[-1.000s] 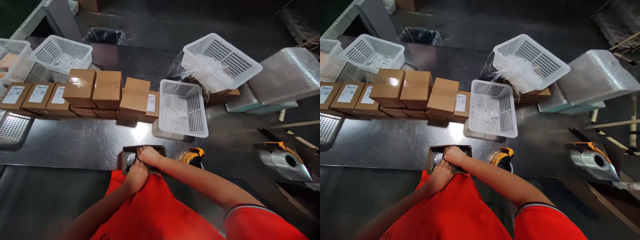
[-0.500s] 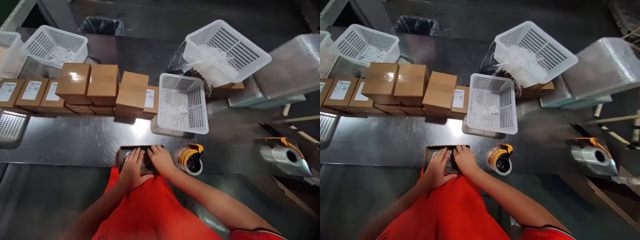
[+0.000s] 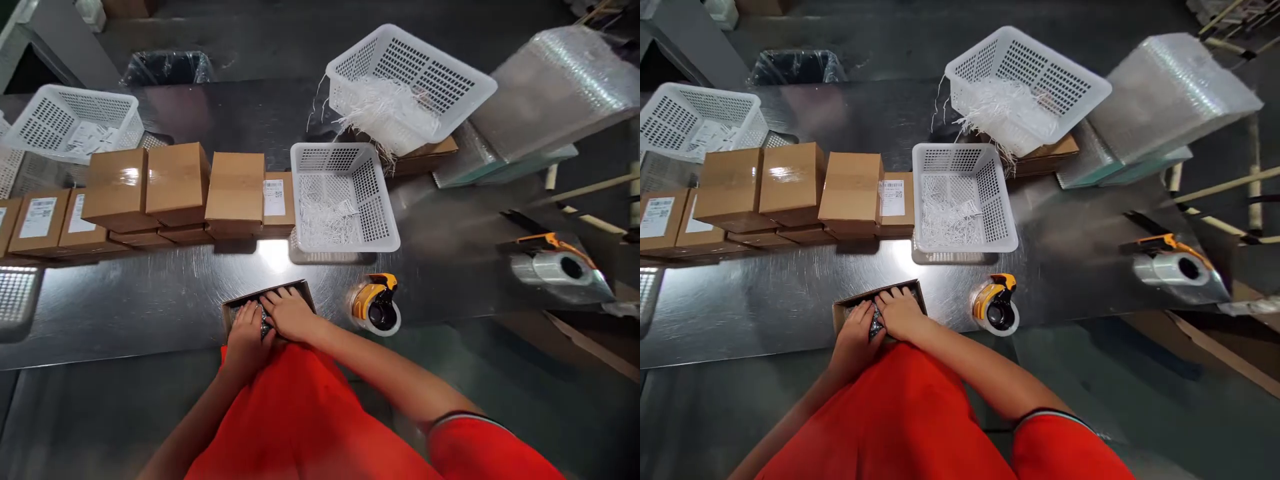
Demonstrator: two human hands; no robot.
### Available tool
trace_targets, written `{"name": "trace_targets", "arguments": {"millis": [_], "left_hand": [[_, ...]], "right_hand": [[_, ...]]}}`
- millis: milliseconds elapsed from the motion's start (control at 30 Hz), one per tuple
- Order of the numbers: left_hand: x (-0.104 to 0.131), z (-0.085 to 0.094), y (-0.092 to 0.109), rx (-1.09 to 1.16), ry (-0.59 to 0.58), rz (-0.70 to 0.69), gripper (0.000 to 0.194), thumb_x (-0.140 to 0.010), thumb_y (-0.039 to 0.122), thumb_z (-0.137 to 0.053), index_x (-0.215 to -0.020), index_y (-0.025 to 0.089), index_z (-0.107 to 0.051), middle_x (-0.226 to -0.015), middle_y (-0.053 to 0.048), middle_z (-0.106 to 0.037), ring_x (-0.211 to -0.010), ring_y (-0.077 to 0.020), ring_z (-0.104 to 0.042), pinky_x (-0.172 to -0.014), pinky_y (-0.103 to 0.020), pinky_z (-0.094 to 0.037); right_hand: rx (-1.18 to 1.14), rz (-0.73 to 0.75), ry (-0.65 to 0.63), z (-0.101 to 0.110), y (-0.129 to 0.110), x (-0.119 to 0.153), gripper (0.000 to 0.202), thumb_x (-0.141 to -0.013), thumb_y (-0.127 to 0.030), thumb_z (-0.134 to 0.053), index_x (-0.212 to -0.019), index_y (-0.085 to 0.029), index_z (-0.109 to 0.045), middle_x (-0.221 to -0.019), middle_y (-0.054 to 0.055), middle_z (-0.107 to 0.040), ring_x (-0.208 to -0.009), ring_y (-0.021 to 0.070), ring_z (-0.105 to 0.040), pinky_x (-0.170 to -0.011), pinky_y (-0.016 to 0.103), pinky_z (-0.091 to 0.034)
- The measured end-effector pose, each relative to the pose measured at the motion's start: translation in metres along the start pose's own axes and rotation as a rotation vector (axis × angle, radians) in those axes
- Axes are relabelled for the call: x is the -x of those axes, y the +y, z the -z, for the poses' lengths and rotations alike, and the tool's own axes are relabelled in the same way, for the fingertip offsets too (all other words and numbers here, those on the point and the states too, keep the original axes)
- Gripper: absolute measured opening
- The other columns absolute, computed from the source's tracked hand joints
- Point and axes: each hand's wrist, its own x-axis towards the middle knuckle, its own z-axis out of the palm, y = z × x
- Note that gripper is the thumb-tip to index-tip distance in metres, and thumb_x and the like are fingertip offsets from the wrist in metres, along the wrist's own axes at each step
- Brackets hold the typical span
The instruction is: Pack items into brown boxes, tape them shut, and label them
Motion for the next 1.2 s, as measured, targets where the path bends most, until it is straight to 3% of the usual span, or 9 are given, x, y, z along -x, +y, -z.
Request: {"name": "trace_targets", "arguments": {"millis": [100,200,367,467,633,867,1033,1133,1200], "left_hand": [[0.005,0.000,0.000,-0.084,0.046,0.020,0.044,-0.087,0.024,-0.043,-0.124,0.004,-0.056,-0.131,-0.021,-0.059,-0.124,-0.0291,-0.054,-0.106,-0.043,-0.042],[0.001,0.003,0.002,-0.149,-0.012,-0.026,0.051,-0.085,0.024,-0.045,-0.132,0.006,-0.052,-0.136,-0.019,-0.056,-0.125,-0.0320,-0.052,-0.103,-0.048,-0.042],[-0.015,0.016,0.006,-0.186,-0.160,0.007,0.057,-0.085,0.030,-0.050,-0.137,0.008,-0.047,-0.136,-0.018,-0.056,-0.121,-0.0358,-0.052,-0.099,-0.053,-0.042],[-0.028,0.021,0.014,-0.158,-0.213,-0.067,0.051,-0.088,0.028,-0.048,-0.135,0.010,-0.049,-0.136,-0.018,-0.056,-0.122,-0.0328,-0.052,-0.102,-0.049,-0.041],[-0.043,0.013,0.029,-0.036,-0.313,-0.225,0.061,-0.088,0.037,-0.050,-0.141,0.008,-0.041,-0.146,-0.018,-0.046,-0.136,-0.0280,-0.042,-0.113,-0.043,-0.033],[-0.055,0.004,0.024,-0.003,-0.394,-0.253,0.078,-0.079,0.045,-0.059,-0.145,0.012,-0.035,-0.149,-0.015,-0.043,-0.134,-0.0296,-0.042,-0.110,-0.045,-0.035],[-0.026,0.017,0.007,0.044,-0.217,-0.231,0.046,-0.093,0.027,-0.036,-0.136,0.014,-0.047,-0.142,-0.010,-0.052,-0.131,-0.0204,-0.047,-0.112,-0.035,-0.035],[0.012,0.036,-0.031,0.030,0.137,-0.115,0.036,-0.094,0.025,-0.035,-0.121,0.022,-0.059,-0.130,-0.009,-0.062,-0.127,-0.0228,-0.052,-0.112,-0.043,-0.036],[0.032,0.048,-0.065,0.107,0.406,0.119,0.041,-0.090,0.034,-0.047,-0.130,0.023,-0.052,-0.137,-0.012,-0.055,-0.131,-0.0284,-0.046,-0.113,-0.052,-0.034]], "right_hand": [[0.128,-0.078,0.032,-0.004,-0.014,-0.011,0.036,-0.090,-0.014,-0.048,-0.123,-0.005,-0.060,-0.119,0.019,-0.061,-0.105,0.0322,-0.054,-0.085,0.045,-0.047],[0.095,-0.018,0.121,-0.008,-0.011,0.002,0.036,-0.091,-0.016,-0.048,-0.124,-0.008,-0.060,-0.117,0.017,-0.062,-0.102,0.0303,-0.055,-0.083,0.041,-0.049],[-0.040,-0.047,0.395,-0.009,0.037,0.050,0.032,-0.095,-0.017,-0.042,-0.119,-0.017,-0.063,-0.133,0.015,-0.054,-0.117,0.0285,-0.049,-0.098,0.044,-0.043],[-0.362,-0.177,0.577,-0.016,0.064,0.060,0.041,-0.091,-0.021,-0.048,-0.131,-0.019,-0.053,-0.132,0.015,-0.053,-0.121,0.0283,-0.047,-0.099,0.049,-0.043],[-0.993,-0.238,0.423,-0.045,0.065,0.043,0.066,-0.084,-0.019,-0.046,-0.147,-0.021,-0.027,-0.148,0.011,-0.041,-0.130,0.0216,-0.045,-0.100,0.038,-0.047],[-1.133,-0.309,0.510,-0.064,0.038,0.035,0.070,-0.079,-0.009,-0.034,-0.147,-0.014,-0.018,-0.147,0.013,-0.041,-0.133,0.0166,-0.043,-0.108,0.035,-0.038],[-1.197,-0.254,0.470,-0.071,0.033,0.031,0.058,-0.092,-0.016,-0.027,-0.148,-0.017,-0.017,-0.152,0.013,-0.034,-0.136,0.0140,-0.039,-0.109,0.034,-0.037],[-1.176,-0.245,0.400,-0.078,0.026,0.028,0.053,-0.097,-0.015,-0.012,-0.150,-0.018,-0.014,-0.147,0.015,-0.043,-0.128,0.0147,-0.048,-0.102,0.035,-0.043],[-1.188,-0.213,0.366,-0.083,0.025,0.027,0.051,-0.099,-0.019,-0.013,-0.149,-0.019,-0.012,-0.141,0.015,-0.048,-0.121,0.0169,-0.054,-0.097,0.035,-0.046]]}}
